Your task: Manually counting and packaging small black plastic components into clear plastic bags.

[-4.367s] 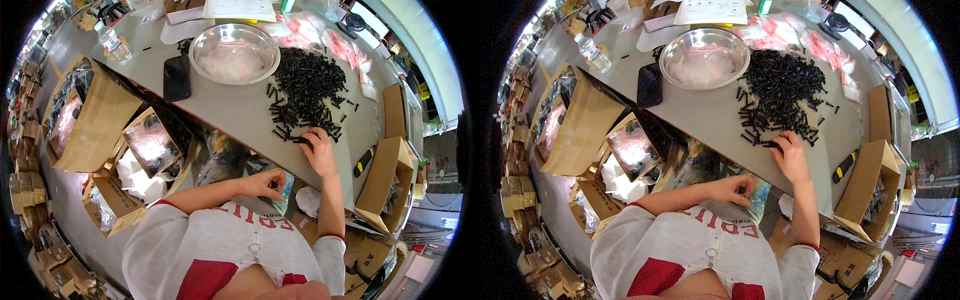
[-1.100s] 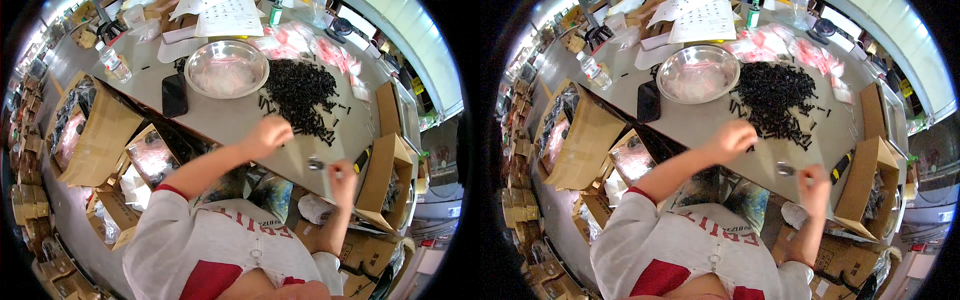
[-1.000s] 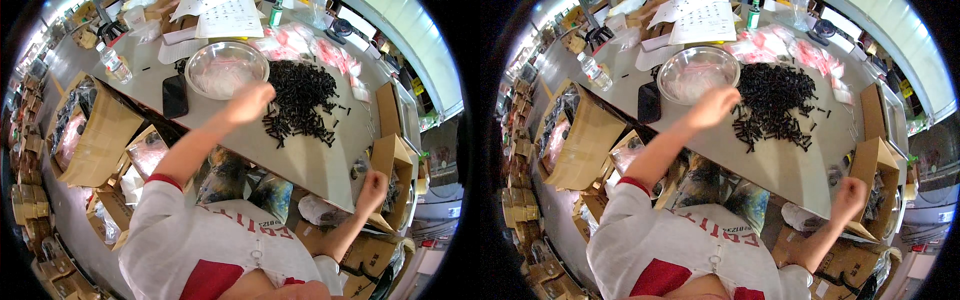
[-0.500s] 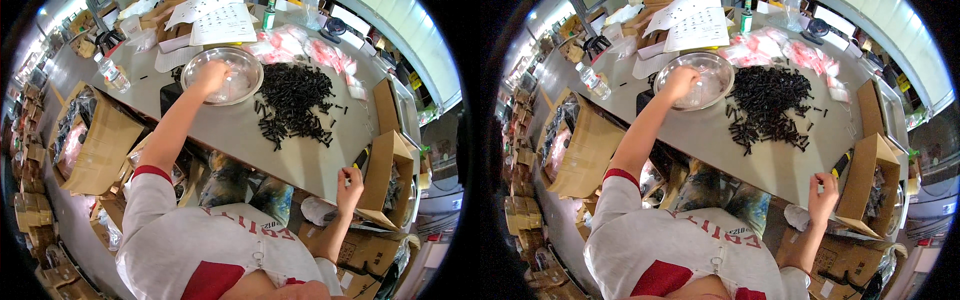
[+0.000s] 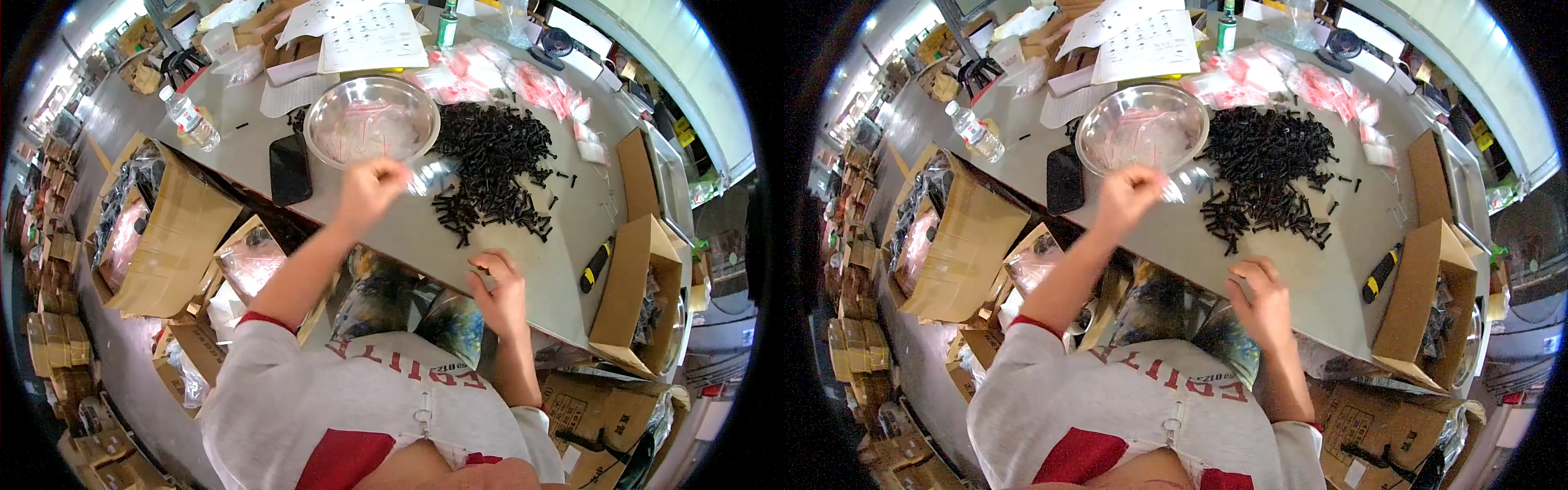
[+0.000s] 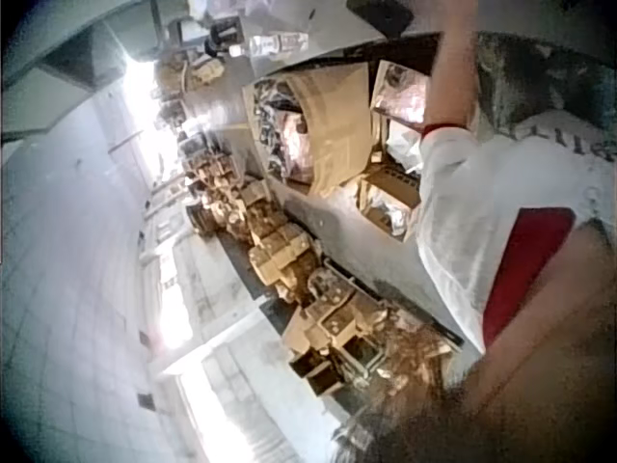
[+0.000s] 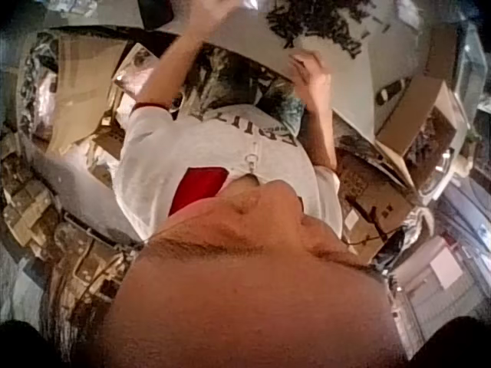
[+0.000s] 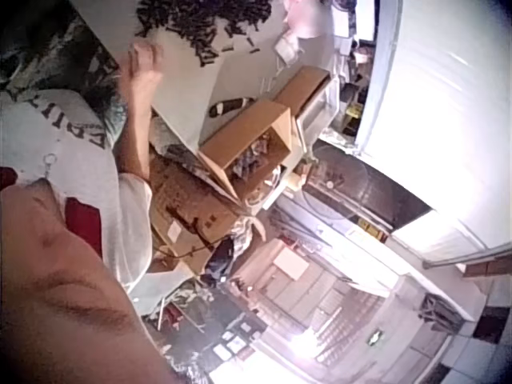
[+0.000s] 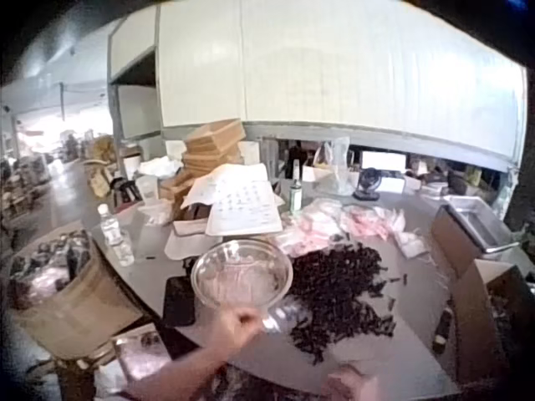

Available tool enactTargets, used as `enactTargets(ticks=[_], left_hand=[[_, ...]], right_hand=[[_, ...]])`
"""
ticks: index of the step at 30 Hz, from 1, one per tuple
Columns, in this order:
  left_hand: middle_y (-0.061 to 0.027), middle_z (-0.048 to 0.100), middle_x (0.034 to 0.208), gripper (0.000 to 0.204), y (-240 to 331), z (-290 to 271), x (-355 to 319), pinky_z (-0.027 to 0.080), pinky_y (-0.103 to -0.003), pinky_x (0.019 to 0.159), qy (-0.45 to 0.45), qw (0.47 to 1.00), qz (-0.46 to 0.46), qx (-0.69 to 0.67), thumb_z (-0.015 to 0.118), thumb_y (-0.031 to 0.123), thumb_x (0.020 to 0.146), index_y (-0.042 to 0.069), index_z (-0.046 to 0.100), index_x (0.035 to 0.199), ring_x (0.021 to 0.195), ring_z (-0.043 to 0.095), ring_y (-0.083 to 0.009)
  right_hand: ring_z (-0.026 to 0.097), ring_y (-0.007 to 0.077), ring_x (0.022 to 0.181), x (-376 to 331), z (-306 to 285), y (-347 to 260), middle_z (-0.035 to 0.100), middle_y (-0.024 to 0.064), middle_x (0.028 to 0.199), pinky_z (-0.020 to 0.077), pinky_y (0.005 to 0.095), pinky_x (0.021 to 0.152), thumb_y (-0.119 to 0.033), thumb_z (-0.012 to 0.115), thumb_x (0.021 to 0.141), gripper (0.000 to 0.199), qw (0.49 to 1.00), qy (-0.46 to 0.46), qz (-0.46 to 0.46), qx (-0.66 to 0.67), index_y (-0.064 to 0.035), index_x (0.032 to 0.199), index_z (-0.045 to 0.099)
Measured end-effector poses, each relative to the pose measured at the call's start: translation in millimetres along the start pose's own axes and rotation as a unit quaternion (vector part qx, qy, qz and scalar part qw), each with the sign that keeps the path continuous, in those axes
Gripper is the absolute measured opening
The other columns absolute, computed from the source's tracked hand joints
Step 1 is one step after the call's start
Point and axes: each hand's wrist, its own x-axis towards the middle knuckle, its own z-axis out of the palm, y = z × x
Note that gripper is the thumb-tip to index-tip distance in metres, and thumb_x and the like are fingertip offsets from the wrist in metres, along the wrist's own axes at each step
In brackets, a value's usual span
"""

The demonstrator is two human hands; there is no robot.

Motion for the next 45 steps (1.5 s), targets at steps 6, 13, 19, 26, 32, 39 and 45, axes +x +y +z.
enactTargets(ticks=[6,13,19,26,32,39,45], left_hand=[[-0.0043,0.066,0.078,0.016,-0.7,70.5,-99.0,0.049,-0.025,0.064,-0.113,0.912,-0.204,-0.337,0.064,0.015,0.089,-0.001,0.066,0.086,0.068,0.059,-0.0095],[-0.0037,0.066,0.082,0.018,9.1,60.4,-105.1,0.048,-0.023,0.065,-0.202,0.895,-0.226,-0.326,0.057,0.014,0.093,-0.002,0.065,0.094,0.072,0.058,-0.0081],[-0.0046,0.067,0.080,0.014,1.2,65.0,-108.8,0.047,-0.022,0.062,-0.198,0.913,-0.203,-0.295,0.059,0.009,0.091,-0.003,0.065,0.090,0.068,0.057,-0.0075],[-0.0037,0.066,0.073,0.012,8.5,64.4,-111.2,0.046,-0.024,0.059,-0.200,0.956,-0.125,-0.175,0.064,0.009,0.088,-0.002,0.066,0.083,0.068,0.058,-0.0066],[-0.0103,0.066,0.072,0.014,21.5,60.8,-106.7,0.048,-0.029,0.057,-0.196,0.981,-0.005,0.009,0.067,0.015,0.083,0.001,0.067,0.080,0.061,0.063,-0.0174],[-0.0158,0.062,0.072,0.021,23.6,71.2,-115.5,0.049,-0.042,0.060,-0.171,0.974,0.056,0.141,0.065,0.021,0.078,0.003,0.061,0.070,0.067,0.060,-0.0360],[-0.0050,0.062,0.067,0.020,13.4,56.0,-99.2,0.047,-0.032,0.056,-0.254,0.950,-0.182,-0.001,0.064,0.022,0.083,0.002,0.063,0.079,0.060,0.059,-0.0144]], right_hand=[[0.064,0.0278,0.081,2.1,22.1,-13.0,0.063,0.0151,0.092,0.0518,0.0332,0.070,0.003,0.066,0.077,0.017,0.997,0.040,0.013,0.060,-0.0021,0.093,0.063],[0.064,0.0294,0.077,-7.5,16.3,-3.2,0.064,0.0146,0.089,0.0514,0.0332,0.068,0.004,0.063,0.079,0.014,0.999,0.016,-0.005,0.028,-0.0028,0.091,0.065],[0.063,0.0302,0.077,-13.0,16.9,-3.6,0.064,0.0137,0.091,0.0518,0.0350,0.068,0.003,0.067,0.074,0.018,1.000,0.014,0.002,-0.008,-0.0027,0.091,0.065],[0.065,0.0311,0.080,-13.4,10.0,-19.4,0.065,0.0141,0.092,0.0530,0.0355,0.070,0.004,0.066,0.072,0.027,1.000,-0.022,-0.012,0.011,-0.0039,0.097,0.063],[0.066,0.0317,0.080,-22.8,11.1,-7.1,0.067,0.0142,0.088,0.0531,0.0369,0.069,0.004,0.064,0.072,0.023,1.000,0.003,0.015,0.021,-0.0056,0.093,0.063],[0.062,0.0330,0.081,-28.4,20.3,4.0,0.062,0.0127,0.093,0.0520,0.0386,0.067,0.007,0.060,0.071,0.025,0.996,0.003,-0.027,-0.090,-0.0084,0.090,0.064],[0.059,0.0299,0.085,-29.6,11.9,-9.3,0.058,0.0100,0.097,0.0508,0.0381,0.072,-0.002,0.070,0.068,0.020,0.985,-0.041,-0.083,-0.146,-0.0093,0.087,0.066]])
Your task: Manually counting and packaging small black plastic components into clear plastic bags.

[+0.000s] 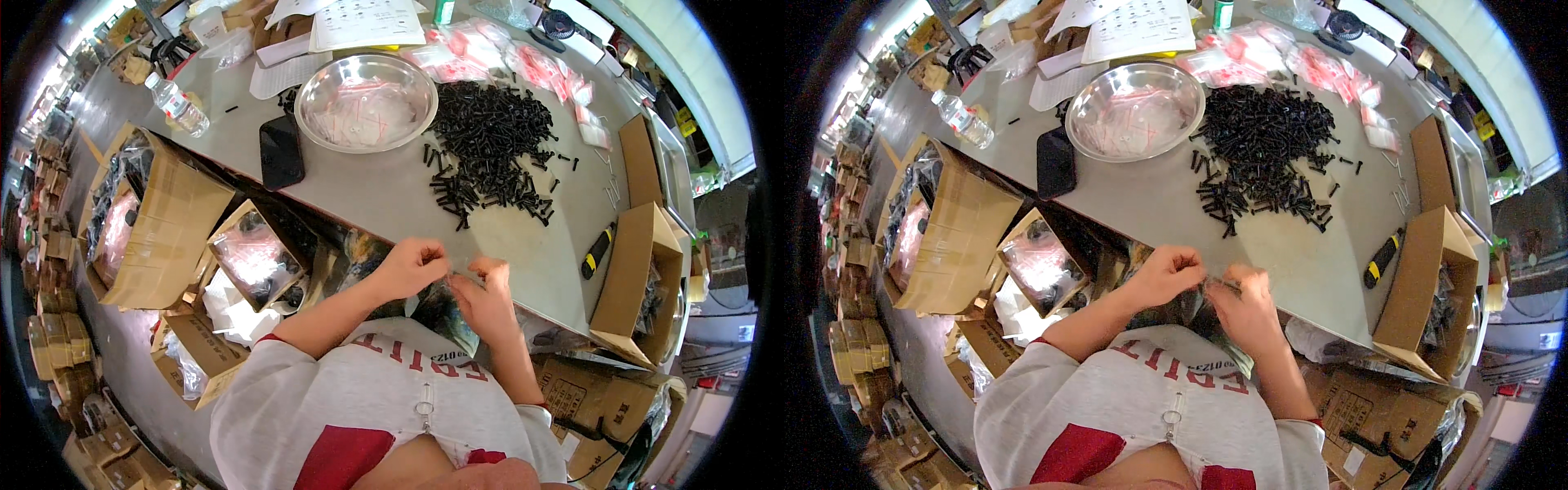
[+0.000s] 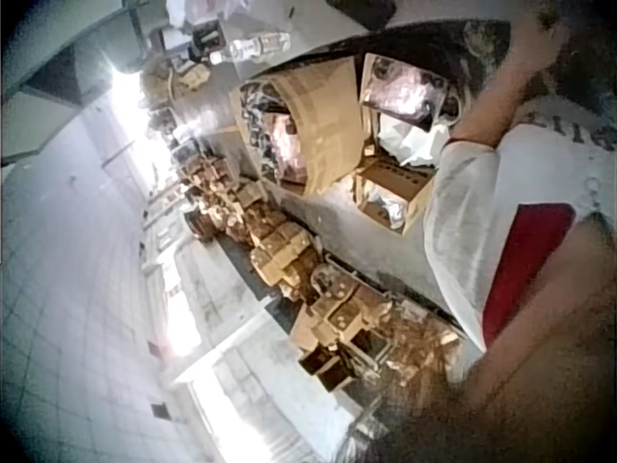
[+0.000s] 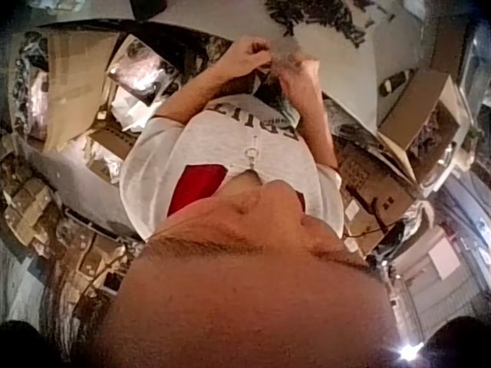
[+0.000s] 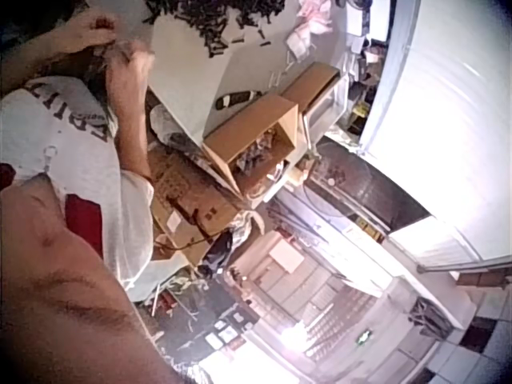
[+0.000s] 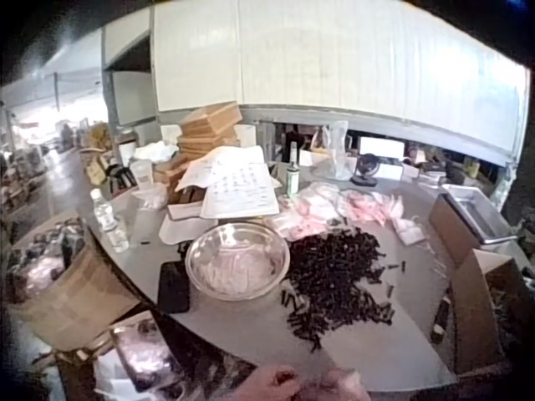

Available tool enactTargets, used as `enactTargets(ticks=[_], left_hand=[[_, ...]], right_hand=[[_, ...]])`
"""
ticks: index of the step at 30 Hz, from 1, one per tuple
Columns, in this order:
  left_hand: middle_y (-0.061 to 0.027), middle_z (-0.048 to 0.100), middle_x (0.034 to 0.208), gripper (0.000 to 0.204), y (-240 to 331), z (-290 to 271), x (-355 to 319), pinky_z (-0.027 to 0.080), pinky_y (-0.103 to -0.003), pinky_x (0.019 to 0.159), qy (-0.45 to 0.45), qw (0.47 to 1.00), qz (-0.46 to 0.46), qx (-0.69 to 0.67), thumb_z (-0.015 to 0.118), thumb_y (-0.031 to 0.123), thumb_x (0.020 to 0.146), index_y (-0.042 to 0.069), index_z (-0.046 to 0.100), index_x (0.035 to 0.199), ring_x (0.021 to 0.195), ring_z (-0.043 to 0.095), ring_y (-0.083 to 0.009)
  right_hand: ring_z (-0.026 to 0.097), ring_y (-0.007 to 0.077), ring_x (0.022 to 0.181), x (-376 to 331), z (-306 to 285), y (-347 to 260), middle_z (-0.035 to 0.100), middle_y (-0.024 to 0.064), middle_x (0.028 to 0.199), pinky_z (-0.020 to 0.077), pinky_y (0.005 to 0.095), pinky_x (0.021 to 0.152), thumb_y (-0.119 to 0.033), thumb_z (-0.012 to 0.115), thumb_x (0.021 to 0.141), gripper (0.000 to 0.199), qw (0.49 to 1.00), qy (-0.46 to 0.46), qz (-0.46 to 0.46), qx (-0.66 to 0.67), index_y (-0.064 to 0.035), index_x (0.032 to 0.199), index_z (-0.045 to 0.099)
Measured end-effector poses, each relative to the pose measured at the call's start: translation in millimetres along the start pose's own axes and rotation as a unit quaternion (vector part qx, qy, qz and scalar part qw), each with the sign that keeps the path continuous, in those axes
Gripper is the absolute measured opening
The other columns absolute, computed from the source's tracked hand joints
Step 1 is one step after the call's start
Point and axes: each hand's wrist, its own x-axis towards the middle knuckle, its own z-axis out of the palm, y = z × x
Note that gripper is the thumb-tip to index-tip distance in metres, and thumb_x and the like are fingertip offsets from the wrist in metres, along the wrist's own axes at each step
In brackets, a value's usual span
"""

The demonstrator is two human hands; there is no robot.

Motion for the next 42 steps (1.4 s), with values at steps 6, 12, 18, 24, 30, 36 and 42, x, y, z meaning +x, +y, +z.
enactTargets(ticks=[6,12,18,24,30,36,42], left_hand=[[0.0016,0.059,0.076,0.039,-3.5,19.4,-1.3,0.045,-0.026,0.060,-0.062,0.918,-0.011,-0.392,0.047,0.036,0.099,0.001,0.062,0.090,0.067,0.054,-0.0105],[0.0005,0.057,0.068,0.049,-30.0,-17.6,0.4,0.040,-0.023,0.055,-0.065,0.890,-0.085,-0.443,0.052,0.048,0.094,0.003,0.061,0.078,0.062,0.052,-0.0099],[-0.0089,0.059,0.077,0.044,-2.6,-25.5,-4.5,0.048,-0.033,0.065,0.135,0.985,0.076,0.073,0.072,0.042,0.078,0.002,0.059,0.088,0.072,0.059,-0.0213],[-0.0141,0.060,0.082,0.044,-22.4,3.0,-12.4,0.049,-0.038,0.071,0.006,0.968,0.174,0.180,0.079,0.023,0.068,0.003,0.058,0.101,0.080,0.061,-0.0318],[-0.0075,0.055,0.082,0.048,-32.7,4.4,-22.2,0.045,-0.032,0.070,-0.063,0.988,0.136,-0.030,0.077,0.027,0.074,0.001,0.056,0.110,0.077,0.053,-0.0186],[-0.0037,0.046,0.091,0.064,-48.6,9.5,-24.7,0.039,-0.028,0.077,-0.152,0.972,0.105,-0.145,0.076,0.030,0.075,-0.001,0.046,0.123,0.086,0.043,-0.0141],[-0.0017,0.045,0.088,0.053,-61.2,15.8,-23.4,0.038,-0.027,0.074,-0.164,0.959,0.051,-0.225,0.076,0.027,0.077,0.002,0.047,0.113,0.083,0.043,-0.0122]], right_hand=[[0.057,0.0279,0.093,-2.6,-15.0,8.1,0.061,0.0056,0.110,0.0497,0.0378,0.077,-0.008,0.074,0.068,0.024,0.984,-0.078,-0.046,0.152,-0.0137,0.090,0.069],[0.048,0.0299,0.103,5.4,-31.2,-0.5,0.059,-0.0001,0.121,0.0447,0.0368,0.087,-0.005,0.070,0.067,0.035,0.983,-0.125,-0.132,0.001,-0.0200,0.099,0.072],[0.051,0.0265,0.101,11.8,-27.1,0.6,0.059,-0.0019,0.122,0.0439,0.0376,0.089,-0.003,0.063,0.069,0.036,0.980,-0.176,-0.078,-0.040,-0.0201,0.100,0.071],[0.054,0.0263,0.100,29.4,-8.8,19.5,0.059,0.0062,0.113,0.0480,0.0384,0.085,0.002,0.058,0.070,0.039,0.968,-0.209,-0.125,0.055,-0.0125,0.105,0.067],[0.055,0.0309,0.100,68.0,8.7,62.5,0.056,0.0109,0.105,0.0502,0.0391,0.082,0.003,0.058,0.071,0.036,0.990,-0.120,-0.033,-0.068,-0.0079,0.105,0.065],[0.055,0.0311,0.101,72.6,15.2,60.7,0.054,0.0110,0.106,0.0498,0.0397,0.081,0.000,0.063,0.073,0.029,0.984,-0.153,-0.037,-0.083,-0.0054,0.101,0.064],[0.058,0.0350,0.097,67.2,19.5,54.1,0.056,0.0137,0.110,0.0488,0.0412,0.082,-0.003,0.065,0.074,0.025,0.986,-0.160,0.029,-0.035,-0.0039,0.099,0.062]])
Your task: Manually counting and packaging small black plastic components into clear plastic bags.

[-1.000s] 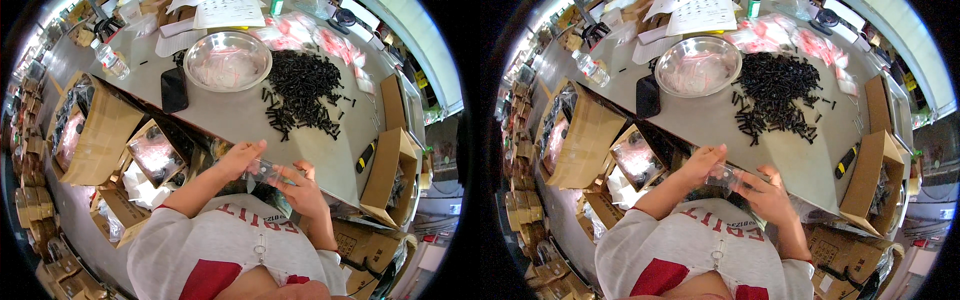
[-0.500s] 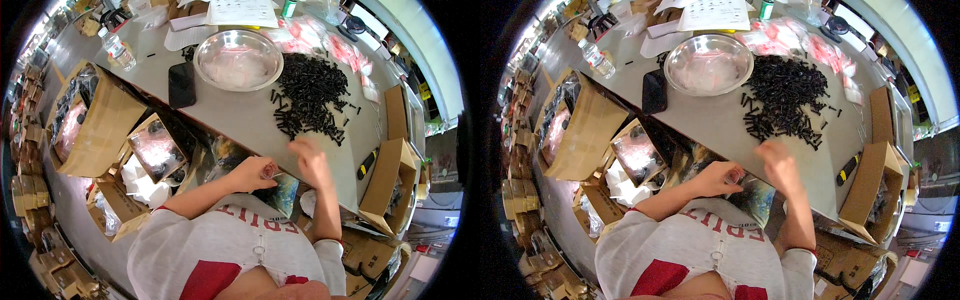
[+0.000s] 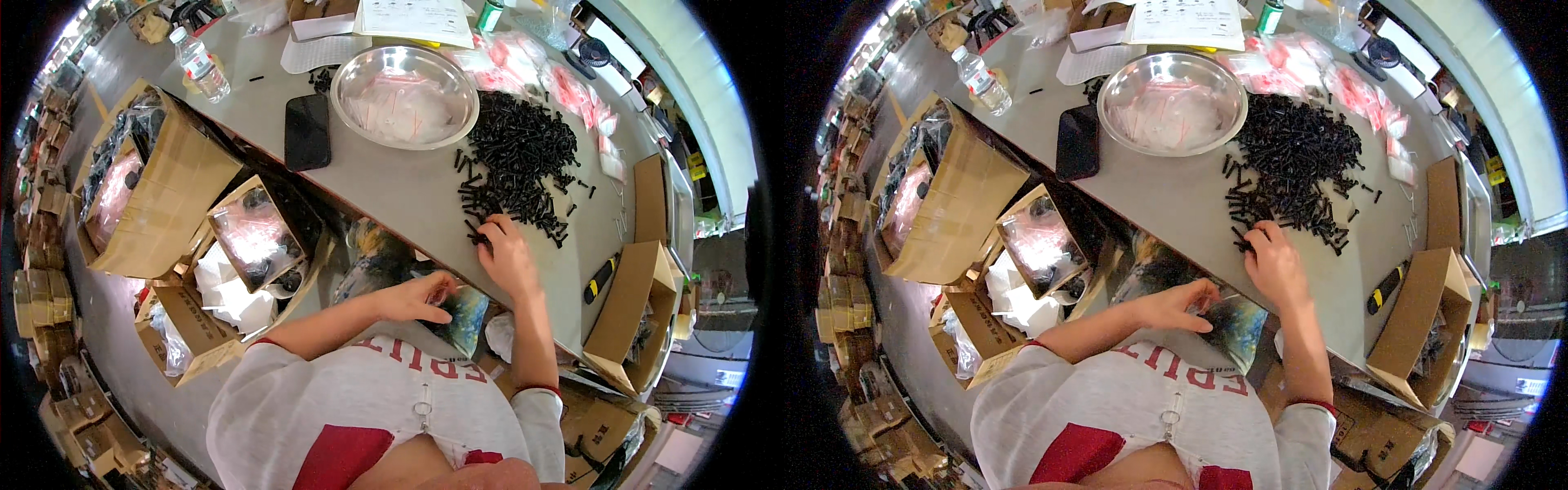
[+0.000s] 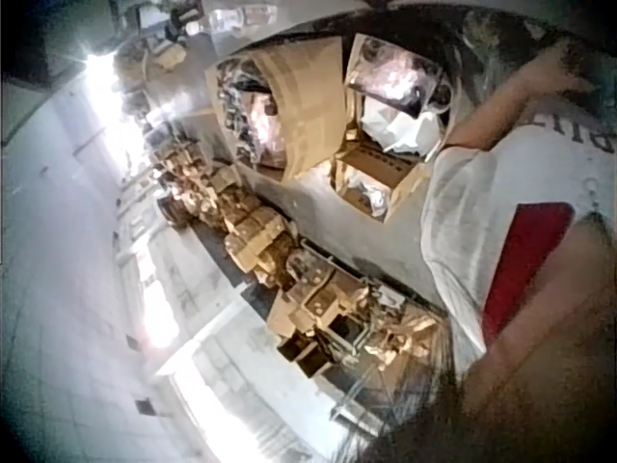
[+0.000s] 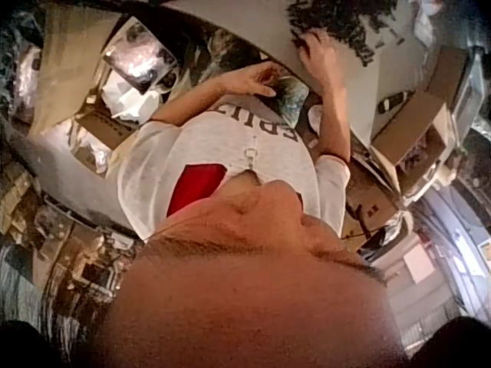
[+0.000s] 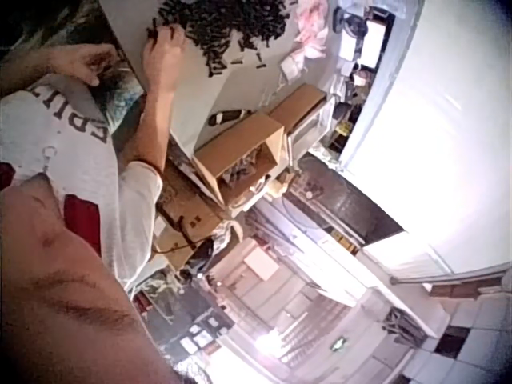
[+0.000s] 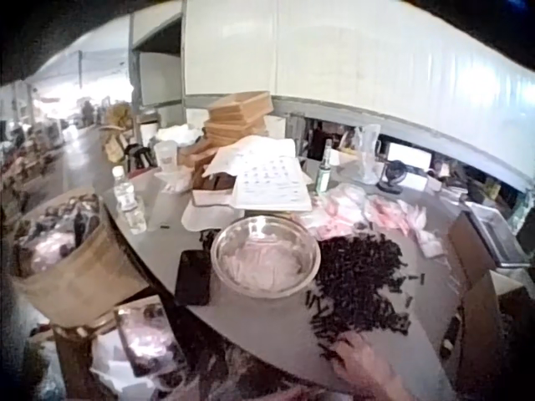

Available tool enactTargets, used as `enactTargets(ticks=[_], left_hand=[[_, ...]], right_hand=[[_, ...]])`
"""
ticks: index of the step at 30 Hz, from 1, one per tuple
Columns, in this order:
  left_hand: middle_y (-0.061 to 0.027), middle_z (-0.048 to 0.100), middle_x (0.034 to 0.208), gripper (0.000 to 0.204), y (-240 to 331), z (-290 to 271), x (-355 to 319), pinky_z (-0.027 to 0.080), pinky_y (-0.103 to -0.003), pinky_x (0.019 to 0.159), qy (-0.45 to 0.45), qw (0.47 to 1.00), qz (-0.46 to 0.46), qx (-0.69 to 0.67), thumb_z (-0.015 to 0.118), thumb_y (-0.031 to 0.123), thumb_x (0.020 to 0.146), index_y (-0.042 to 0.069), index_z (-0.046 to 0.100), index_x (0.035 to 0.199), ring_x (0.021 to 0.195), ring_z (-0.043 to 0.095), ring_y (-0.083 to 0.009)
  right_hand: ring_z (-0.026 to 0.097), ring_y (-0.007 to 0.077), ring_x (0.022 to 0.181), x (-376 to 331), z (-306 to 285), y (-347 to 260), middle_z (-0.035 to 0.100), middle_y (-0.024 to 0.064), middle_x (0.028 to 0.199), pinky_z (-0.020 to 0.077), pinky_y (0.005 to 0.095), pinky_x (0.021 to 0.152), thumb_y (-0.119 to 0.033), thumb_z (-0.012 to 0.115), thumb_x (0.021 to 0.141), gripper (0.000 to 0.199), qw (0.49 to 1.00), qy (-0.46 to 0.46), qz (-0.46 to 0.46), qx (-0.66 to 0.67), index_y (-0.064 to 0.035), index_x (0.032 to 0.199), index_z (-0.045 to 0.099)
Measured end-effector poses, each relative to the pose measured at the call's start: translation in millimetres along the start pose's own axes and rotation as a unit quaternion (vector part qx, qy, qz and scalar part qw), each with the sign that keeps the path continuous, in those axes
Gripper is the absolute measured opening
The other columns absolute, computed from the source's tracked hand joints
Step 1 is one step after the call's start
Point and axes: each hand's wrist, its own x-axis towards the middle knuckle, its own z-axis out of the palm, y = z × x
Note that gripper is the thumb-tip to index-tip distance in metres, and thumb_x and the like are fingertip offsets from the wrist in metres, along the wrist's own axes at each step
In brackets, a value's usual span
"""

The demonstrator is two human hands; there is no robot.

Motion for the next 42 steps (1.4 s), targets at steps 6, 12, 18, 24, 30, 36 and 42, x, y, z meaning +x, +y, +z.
enactTargets(ticks=[6,12,18,24,30,36,42], left_hand=[[-0.0004,0.049,0.082,0.044,-4.9,0.8,4.2,0.039,-0.025,0.068,0.035,0.995,-0.050,-0.079,0.080,0.023,0.073,0.003,0.051,0.099,0.076,0.046,-0.0100],[-0.0008,0.051,0.082,0.046,-4.0,5.4,6.9,0.040,-0.025,0.068,0.018,0.994,-0.080,-0.076,0.081,0.022,0.072,0.000,0.053,0.102,0.077,0.047,-0.0097],[0.0018,0.048,0.077,0.041,-14.8,7.8,10.6,0.038,-0.024,0.064,0.011,0.993,-0.076,-0.088,0.080,0.018,0.073,0.002,0.053,0.099,0.072,0.045,-0.0079],[-0.0021,0.053,0.085,0.046,-13.0,18.5,21.8,0.041,-0.027,0.072,0.001,0.992,-0.103,-0.071,0.081,0.021,0.072,0.000,0.054,0.104,0.081,0.049,-0.0116],[-0.0051,0.055,0.090,0.050,-19.0,24.8,40.4,0.042,-0.029,0.074,-0.058,0.985,-0.147,-0.063,0.080,0.022,0.072,-0.001,0.053,0.107,0.084,0.052,-0.0143],[-0.0052,0.054,0.087,0.046,-19.0,29.8,48.8,0.044,-0.029,0.070,-0.077,0.966,-0.200,-0.145,0.077,0.019,0.073,-0.003,0.053,0.105,0.078,0.053,-0.0134],[-0.0018,0.057,0.087,0.036,-42.4,27.8,67.6,0.048,-0.033,0.073,-0.127,0.896,-0.243,-0.349,0.074,0.015,0.077,0.003,0.055,0.105,0.079,0.057,-0.0126]], right_hand=[[0.058,0.0355,0.097,-3.1,2.3,-14.1,0.060,0.0162,0.108,0.0484,0.0414,0.083,-0.005,0.064,0.076,0.022,0.999,0.025,0.025,-0.030,-0.0009,0.097,0.061],[0.058,0.0351,0.095,-11.4,8.7,0.2,0.062,0.0159,0.103,0.0491,0.0414,0.081,-0.005,0.064,0.075,0.020,0.995,0.079,0.042,-0.048,-0.0012,0.094,0.062],[0.058,0.0350,0.095,-44.0,-10.6,6.9,0.061,0.0159,0.102,0.0498,0.0416,0.080,-0.004,0.064,0.073,0.022,0.987,0.056,0.134,-0.072,-0.0033,0.095,0.063],[0.058,0.0346,0.095,-45.1,-18.4,1.8,0.061,0.0151,0.103,0.0491,0.0413,0.081,-0.003,0.065,0.072,0.025,0.989,0.080,0.121,-0.041,-0.0052,0.097,0.064],[0.058,0.0355,0.098,-53.4,-13.9,23.7,0.060,0.0148,0.107,0.0474,0.0408,0.084,-0.001,0.066,0.073,0.030,0.994,0.069,0.089,-0.004,-0.0041,0.102,0.064],[0.057,0.0364,0.098,-55.6,-16.8,24.4,0.058,0.0165,0.107,0.0472,0.0397,0.084,0.000,0.068,0.072,0.034,0.982,0.092,0.144,0.080,-0.0031,0.105,0.063],[0.058,0.0351,0.098,-55.0,-25.6,23.6,0.057,0.0160,0.106,0.0479,0.0386,0.084,0.006,0.066,0.070,0.033,0.987,0.009,0.125,0.101,-0.0064,0.100,0.067]])
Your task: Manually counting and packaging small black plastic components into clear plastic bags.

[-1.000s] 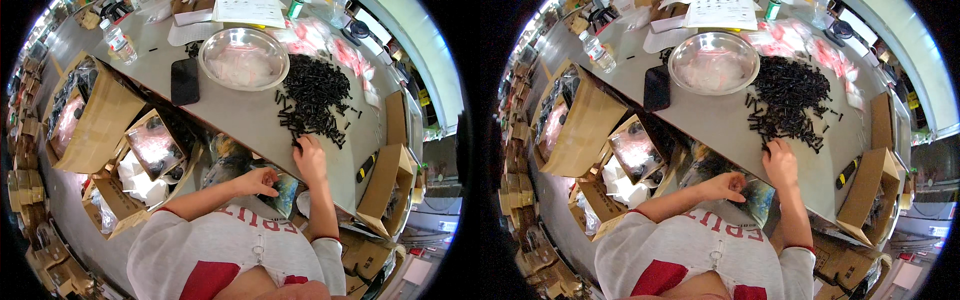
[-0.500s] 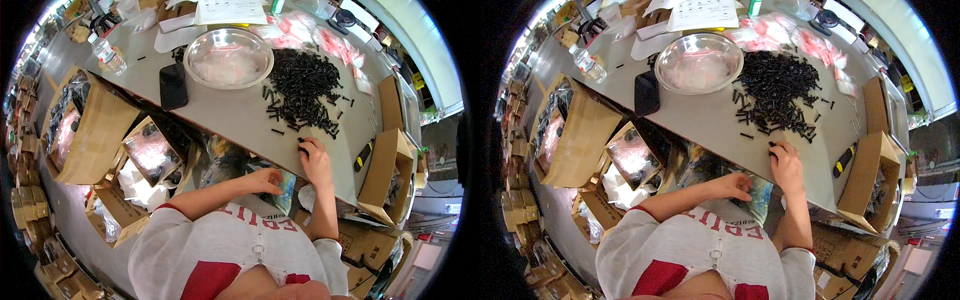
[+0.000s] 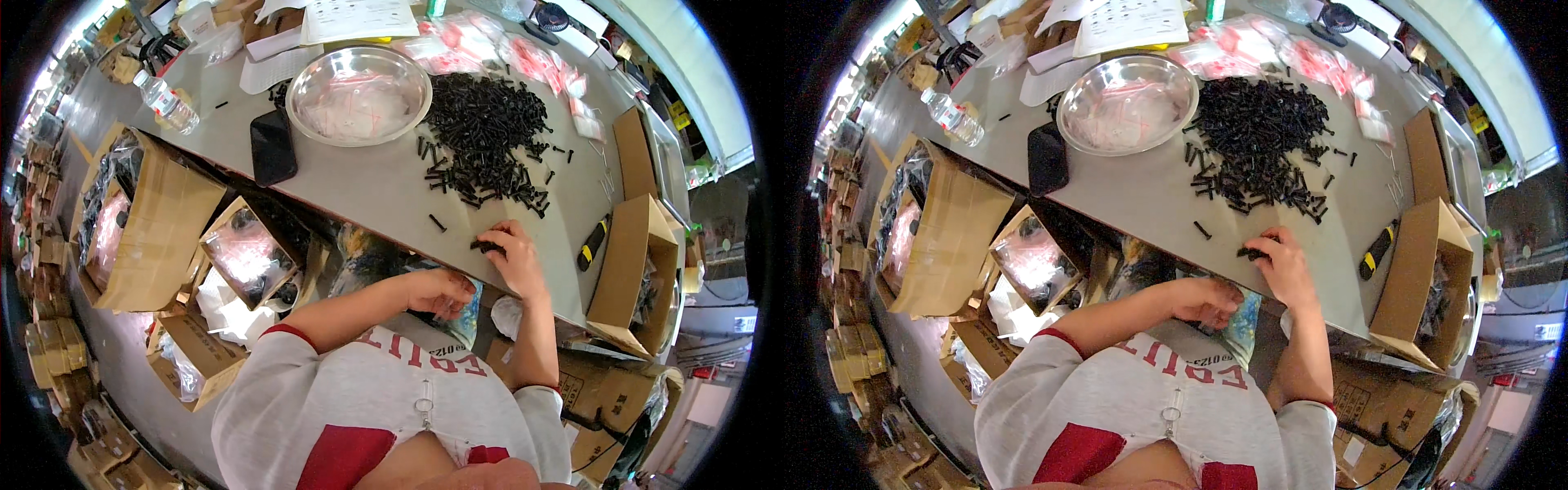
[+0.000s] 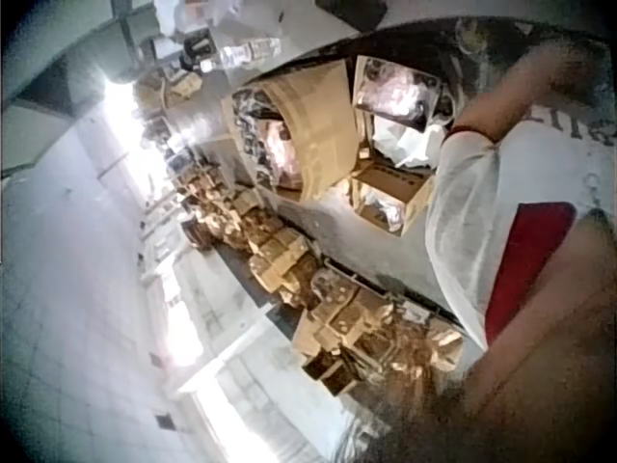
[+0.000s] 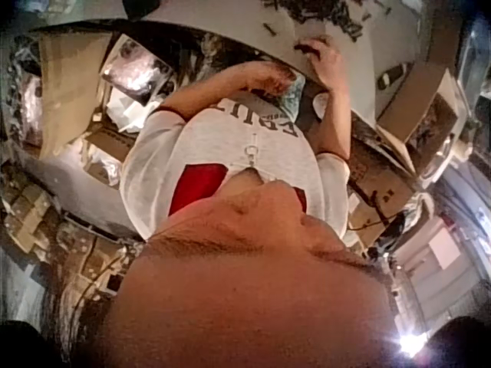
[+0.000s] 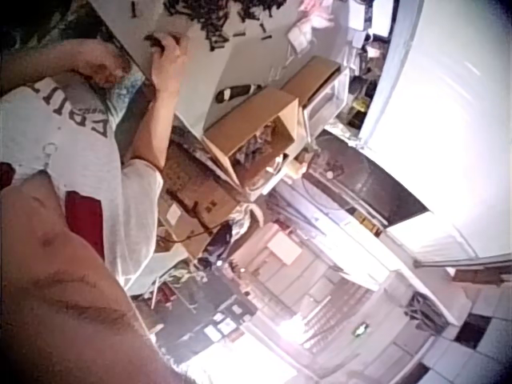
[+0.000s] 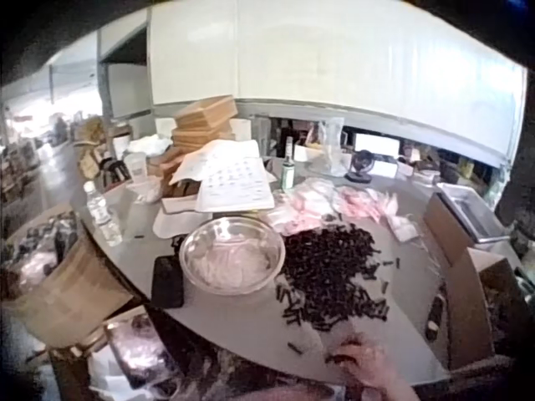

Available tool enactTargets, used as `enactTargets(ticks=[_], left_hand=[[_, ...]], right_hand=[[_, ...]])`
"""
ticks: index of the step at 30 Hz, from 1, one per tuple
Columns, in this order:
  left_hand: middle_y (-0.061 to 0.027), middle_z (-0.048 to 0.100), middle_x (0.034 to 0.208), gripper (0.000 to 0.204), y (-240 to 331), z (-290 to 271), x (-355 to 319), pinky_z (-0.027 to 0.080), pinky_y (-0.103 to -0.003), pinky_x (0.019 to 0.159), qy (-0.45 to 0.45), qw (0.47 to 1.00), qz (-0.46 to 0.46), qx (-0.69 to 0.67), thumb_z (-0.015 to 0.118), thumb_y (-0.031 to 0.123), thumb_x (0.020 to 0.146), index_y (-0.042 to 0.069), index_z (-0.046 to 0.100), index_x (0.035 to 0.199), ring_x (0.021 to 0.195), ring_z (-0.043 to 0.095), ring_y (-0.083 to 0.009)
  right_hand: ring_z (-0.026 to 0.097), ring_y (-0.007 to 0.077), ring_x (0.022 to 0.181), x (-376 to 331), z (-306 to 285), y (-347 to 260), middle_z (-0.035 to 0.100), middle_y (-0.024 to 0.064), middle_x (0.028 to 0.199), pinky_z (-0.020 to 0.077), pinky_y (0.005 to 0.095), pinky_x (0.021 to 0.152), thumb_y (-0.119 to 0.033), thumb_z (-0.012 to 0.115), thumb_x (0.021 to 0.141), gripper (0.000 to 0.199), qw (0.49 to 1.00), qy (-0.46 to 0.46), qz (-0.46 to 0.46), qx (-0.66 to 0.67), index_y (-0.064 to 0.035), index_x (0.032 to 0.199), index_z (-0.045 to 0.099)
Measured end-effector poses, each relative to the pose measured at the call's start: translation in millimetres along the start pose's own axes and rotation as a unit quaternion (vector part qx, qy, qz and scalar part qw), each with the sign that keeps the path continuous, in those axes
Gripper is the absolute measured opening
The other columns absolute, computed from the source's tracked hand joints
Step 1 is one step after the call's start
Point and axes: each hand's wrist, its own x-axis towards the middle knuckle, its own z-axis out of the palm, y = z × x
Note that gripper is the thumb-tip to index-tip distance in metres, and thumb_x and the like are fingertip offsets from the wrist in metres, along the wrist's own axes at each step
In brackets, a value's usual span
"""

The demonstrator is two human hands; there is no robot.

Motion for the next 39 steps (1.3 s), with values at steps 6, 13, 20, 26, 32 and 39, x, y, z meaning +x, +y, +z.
enactTargets(ticks=[6,13,20,26,32,39], left_hand=[[0.0006,0.059,0.090,0.024,1.7,-1.0,2.7,0.050,-0.037,0.077,-0.012,0.997,-0.021,-0.068,0.070,0.013,0.083,0.009,0.058,0.103,0.082,0.060,-0.0130],[-0.0034,0.057,0.091,0.026,9.2,18.4,-11.9,0.048,-0.032,0.076,-0.003,0.997,0.060,0.057,0.071,0.011,0.082,0.007,0.058,0.105,0.084,0.057,-0.0149],[-0.0016,0.053,0.096,0.036,3.8,9.6,-28.7,0.044,-0.028,0.079,-0.002,0.966,0.181,0.186,0.074,0.013,0.080,0.004,0.054,0.109,0.090,0.051,-0.0122],[-0.0024,0.053,0.094,0.035,3.2,20.7,-43.4,0.043,-0.028,0.080,-0.012,0.917,0.220,0.332,0.072,0.017,0.082,0.004,0.052,0.107,0.090,0.050,-0.0118],[-0.0035,0.053,0.094,0.038,-6.3,3.1,-55.4,0.042,-0.030,0.083,0.001,0.912,0.276,0.304,0.071,0.016,0.082,0.004,0.049,0.111,0.090,0.051,-0.0143],[-0.0047,0.057,0.092,0.044,0.6,11.7,-58.1,0.041,-0.030,0.085,0.039,0.942,0.203,0.263,0.077,0.015,0.076,0.002,0.052,0.110,0.091,0.052,-0.0144]], right_hand=[[0.058,0.0320,0.098,-16.3,2.7,1.2,0.058,0.0130,0.106,0.0485,0.0368,0.083,0.009,0.061,0.069,0.034,0.989,-0.097,-0.105,0.029,-0.0060,0.099,0.067],[0.062,0.0284,0.087,-20.6,16.3,-16.8,0.062,0.0116,0.095,0.0508,0.0328,0.076,0.008,0.062,0.071,0.029,0.976,-0.139,-0.122,0.111,-0.0035,0.097,0.066],[0.064,0.0298,0.083,-2.8,11.4,-26.3,0.064,0.0140,0.094,0.0516,0.0341,0.070,-0.003,0.062,0.079,0.018,0.953,-0.218,-0.034,0.208,-0.0021,0.096,0.065],[0.063,0.0350,0.081,32.9,57.3,-38.1,0.062,0.0144,0.103,0.0519,0.0393,0.069,-0.012,0.063,0.082,0.018,0.992,0.108,-0.052,-0.048,-0.0048,0.098,0.064],[0.063,0.0365,0.077,42.2,58.8,-16.2,0.062,0.0151,0.098,0.0499,0.0424,0.069,-0.005,0.065,0.079,0.021,0.986,0.155,0.009,-0.068,-0.0029,0.100,0.062],[0.060,0.0365,0.092,55.6,45.9,-16.6,0.057,0.0171,0.111,0.0495,0.0439,0.077,-0.007,0.069,0.076,0.030,0.990,0.106,0.057,-0.077,-0.0066,0.105,0.062]])
